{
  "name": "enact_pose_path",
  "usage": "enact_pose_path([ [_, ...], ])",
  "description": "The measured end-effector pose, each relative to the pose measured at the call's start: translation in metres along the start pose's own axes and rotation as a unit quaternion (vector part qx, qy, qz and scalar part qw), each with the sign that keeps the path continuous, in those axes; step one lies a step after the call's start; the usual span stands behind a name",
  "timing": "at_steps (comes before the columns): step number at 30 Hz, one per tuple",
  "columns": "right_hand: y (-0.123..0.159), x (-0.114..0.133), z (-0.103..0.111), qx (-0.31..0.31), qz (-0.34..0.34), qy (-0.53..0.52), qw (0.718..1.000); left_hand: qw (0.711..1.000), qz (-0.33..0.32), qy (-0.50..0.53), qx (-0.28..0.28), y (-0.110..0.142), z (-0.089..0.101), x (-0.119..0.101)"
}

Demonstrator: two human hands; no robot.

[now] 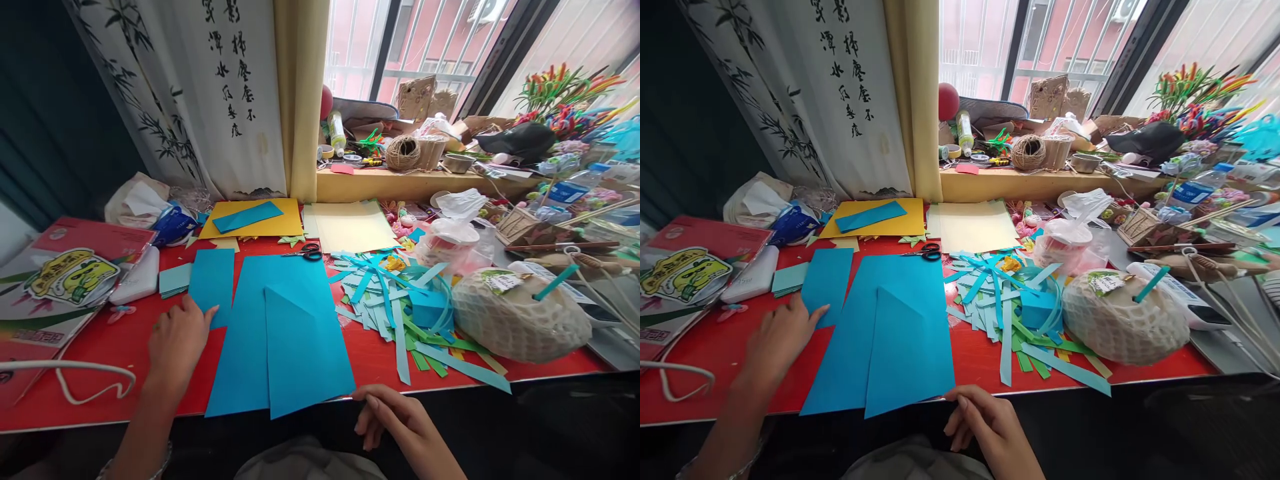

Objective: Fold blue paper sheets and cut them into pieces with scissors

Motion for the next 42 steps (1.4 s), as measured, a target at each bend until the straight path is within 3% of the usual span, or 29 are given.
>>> enact_pose_path([
  [2, -0.001, 0.001, -0.004, -0.005, 0.010, 0.006, 1.000, 1.000, 0.001, -0.015, -0.001, 0.003, -0.007, -0.005],
  [5, 0.000, 0.000, -0.008, -0.008, 0.009, 0.005, 1.000, 0.999, -0.002, -0.015, -0.047, 0.002, -0.004, -0.011],
  [9, 0.002, -0.002, -0.004, -0.028, 0.003, -0.006, 1.000, 0.989, 0.010, 0.107, -0.101, 0.006, 0.011, -0.005],
  [11, 0.001, -0.003, 0.000, -0.041, -0.001, -0.005, 0.999, 0.968, 0.018, 0.198, -0.153, 0.015, 0.028, -0.003],
  [13, 0.000, -0.004, 0.002, -0.047, -0.002, -0.003, 0.999, 0.930, 0.047, 0.282, -0.229, 0.032, 0.048, -0.005],
  [15, -0.001, -0.003, 0.003, -0.051, 0.000, -0.005, 0.999, 0.889, 0.100, 0.359, -0.266, 0.052, 0.059, -0.013],
  [17, -0.002, -0.002, 0.001, -0.053, 0.002, -0.008, 0.999, 0.864, 0.105, 0.457, -0.184, 0.066, 0.053, -0.034],
  [20, -0.001, 0.003, -0.004, -0.050, 0.007, -0.005, 0.999, 0.849, 0.037, 0.520, -0.083, 0.083, 0.035, -0.070],
  [25, 0.000, 0.014, -0.011, -0.042, 0.035, 0.044, 0.998, 0.874, -0.009, 0.485, -0.022, 0.101, 0.005, -0.093],
  [28, -0.003, 0.022, -0.012, -0.047, 0.068, 0.090, 0.992, 0.889, -0.059, 0.453, 0.020, 0.101, 0.003, -0.095],
  [35, -0.022, 0.048, -0.012, -0.087, 0.118, 0.239, 0.960, 0.909, -0.204, 0.354, 0.084, 0.063, 0.018, -0.084],
  [39, -0.045, 0.054, -0.022, -0.086, 0.146, 0.397, 0.902, 0.898, -0.300, 0.301, 0.116, 0.033, 0.008, -0.088],
  [42, -0.058, 0.048, -0.028, -0.090, 0.134, 0.487, 0.858, 0.898, -0.331, 0.266, 0.115, 0.016, 0.000, -0.093],
])
Point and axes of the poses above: each hand's wrist, its own y-axis away from the middle knuckle, its own z-axis out of the back of the hand, x = y × z, the point moved 5 cm from there along -y, towards the middle knuckle, and after that the axes turned 7 degrees about -z, right-handed, at the moved point
